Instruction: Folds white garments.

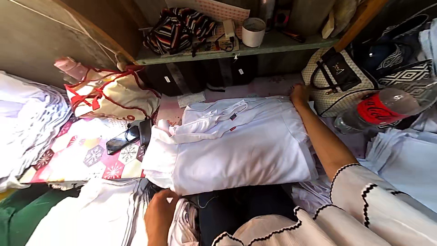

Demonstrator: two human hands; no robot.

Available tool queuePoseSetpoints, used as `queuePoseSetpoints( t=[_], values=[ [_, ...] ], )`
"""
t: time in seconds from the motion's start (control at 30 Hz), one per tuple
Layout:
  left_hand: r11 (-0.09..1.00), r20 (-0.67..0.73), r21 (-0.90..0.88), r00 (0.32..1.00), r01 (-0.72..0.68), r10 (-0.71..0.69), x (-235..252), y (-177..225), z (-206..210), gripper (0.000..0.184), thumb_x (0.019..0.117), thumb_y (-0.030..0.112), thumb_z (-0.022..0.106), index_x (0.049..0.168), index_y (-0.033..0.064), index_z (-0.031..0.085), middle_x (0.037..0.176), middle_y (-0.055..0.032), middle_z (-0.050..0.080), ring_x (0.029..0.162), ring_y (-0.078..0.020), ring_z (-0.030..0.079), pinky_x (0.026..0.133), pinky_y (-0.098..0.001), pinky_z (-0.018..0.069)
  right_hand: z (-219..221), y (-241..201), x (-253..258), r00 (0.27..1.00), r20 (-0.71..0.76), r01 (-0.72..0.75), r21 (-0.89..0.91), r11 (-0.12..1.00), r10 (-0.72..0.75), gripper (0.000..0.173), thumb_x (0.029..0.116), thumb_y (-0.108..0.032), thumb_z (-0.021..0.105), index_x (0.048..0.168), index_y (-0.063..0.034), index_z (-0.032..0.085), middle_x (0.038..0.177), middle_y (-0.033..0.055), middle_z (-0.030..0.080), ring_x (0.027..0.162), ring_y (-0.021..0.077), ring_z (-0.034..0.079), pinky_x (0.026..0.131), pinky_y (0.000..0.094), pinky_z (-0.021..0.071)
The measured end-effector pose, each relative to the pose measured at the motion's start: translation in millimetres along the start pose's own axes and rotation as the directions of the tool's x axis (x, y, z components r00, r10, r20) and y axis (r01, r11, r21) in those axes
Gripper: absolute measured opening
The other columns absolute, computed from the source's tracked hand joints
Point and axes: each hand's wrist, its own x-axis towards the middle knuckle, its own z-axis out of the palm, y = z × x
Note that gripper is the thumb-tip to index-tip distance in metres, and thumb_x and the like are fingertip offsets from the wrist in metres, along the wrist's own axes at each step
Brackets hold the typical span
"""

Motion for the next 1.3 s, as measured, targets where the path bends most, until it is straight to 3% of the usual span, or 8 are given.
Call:
queuePoseSetpoints(
  t=[0.1,0.37,0.53,0.63,0.77,0.97,1.13,1.3],
  values=[
    [0.959,0.277,0.246,0.937,0.144,-0.212,2,0,-18,0.051,0.0828,0.027,0.086,0.122,-0.0016,0.071,0.125,-0.0319,0.065,0.125,-0.0544,0.055,0.103,-0.0779,0.0347,-5,-17,-2,0.986,-0.091,0.138,-0.026,0.990,-0.140,0.029,0.1017,-0.002,0.050,0.125,0.0079,0.065,0.135,0.0341,0.055,0.119,0.0524,0.059,0.093,0.0675,0.0495],
    [0.787,-0.188,0.128,0.764,-0.604,0.617,142,89,50,0.071,0.0825,-0.009,0.069,0.149,0.0121,0.055,0.162,-0.0285,0.033,0.151,-0.0539,0.023,0.115,-0.0791,0.0159,-16,-22,-26,0.972,-0.055,0.234,0.101,0.967,-0.229,0.034,0.1041,-0.010,0.051,0.132,0.0062,0.063,0.135,0.0324,0.058,0.127,0.0509,0.055,0.105,0.0660,0.0428],
    [0.756,-0.141,0.020,0.747,-0.654,0.650,193,106,60,0.052,0.0881,0.004,0.071,0.138,-0.0020,0.059,0.144,-0.0225,0.058,0.142,-0.0419,0.047,0.118,-0.0749,0.0157,2,-54,-101,0.504,-0.042,0.855,0.161,0.492,-0.863,0.075,0.0671,-0.020,0.095,0.136,-0.0116,0.066,0.142,0.0196,0.058,0.135,0.0401,0.051,0.110,0.0659,0.0379],
    [0.816,-0.096,-0.006,0.812,-0.579,0.575,208,115,59,0.069,0.0888,0.021,0.078,0.147,-0.0029,0.049,0.137,-0.0292,0.058,0.129,-0.0479,0.054,0.111,-0.0705,0.0314,28,-65,-112,0.474,0.024,0.875,0.096,0.474,-0.880,0.105,0.0643,-0.034,0.096,0.156,-0.0180,0.046,0.161,0.0187,0.040,0.151,0.0430,0.030,0.115,0.0775,0.0165],
    [0.815,-0.128,-0.003,0.808,-0.579,0.574,209,109,62,0.062,0.0850,0.016,0.081,0.140,-0.0012,0.057,0.122,-0.0290,0.064,0.117,-0.0477,0.060,0.100,-0.0646,0.0437,45,-81,-93,0.590,-0.197,0.807,0.174,0.564,-0.783,0.067,0.0812,-0.010,0.080,0.143,-0.0015,0.056,0.117,0.0219,0.070,0.112,0.0404,0.065,0.112,0.0687,0.0309],
    [0.628,-0.414,0.127,0.535,-0.767,0.737,176,66,95,0.023,0.0927,0.013,0.059,0.103,-0.0033,0.071,0.107,-0.0224,0.072,0.103,-0.0414,0.069,0.094,-0.0556,0.0517,44,-61,-120,0.356,-0.398,0.933,0.098,0.347,-0.845,0.020,0.0936,-0.006,0.061,0.108,0.0003,0.074,0.112,0.0193,0.071,0.107,0.0340,0.069,0.092,0.0467,0.0568],
    [0.709,-0.268,0.149,0.662,-0.689,0.700,179,75,94,0.041,0.0796,-0.001,0.070,0.120,-0.0053,0.066,0.108,-0.0262,0.070,0.102,-0.0461,0.068,0.092,-0.0608,0.0505,42,-56,-118,0.543,-0.191,0.836,0.213,0.506,-0.818,0.045,0.0832,-0.004,0.074,0.126,0.0054,0.063,0.120,0.0253,0.066,0.108,0.0394,0.068,0.090,0.0527,0.0564],
    [0.414,-0.254,0.225,0.357,-0.882,0.899,181,68,94,0.018,0.0858,0.004,0.059,0.096,0.0028,0.074,0.084,-0.0176,0.069,0.080,-0.0375,0.069,0.074,-0.0523,0.0539,35,-70,-98,0.691,-0.060,0.709,0.248,0.660,-0.720,0.079,0.0681,-0.011,0.092,0.140,-0.0024,0.059,0.140,0.0292,0.049,0.111,0.0452,0.060,0.090,0.0581,0.0545]
  ],
)
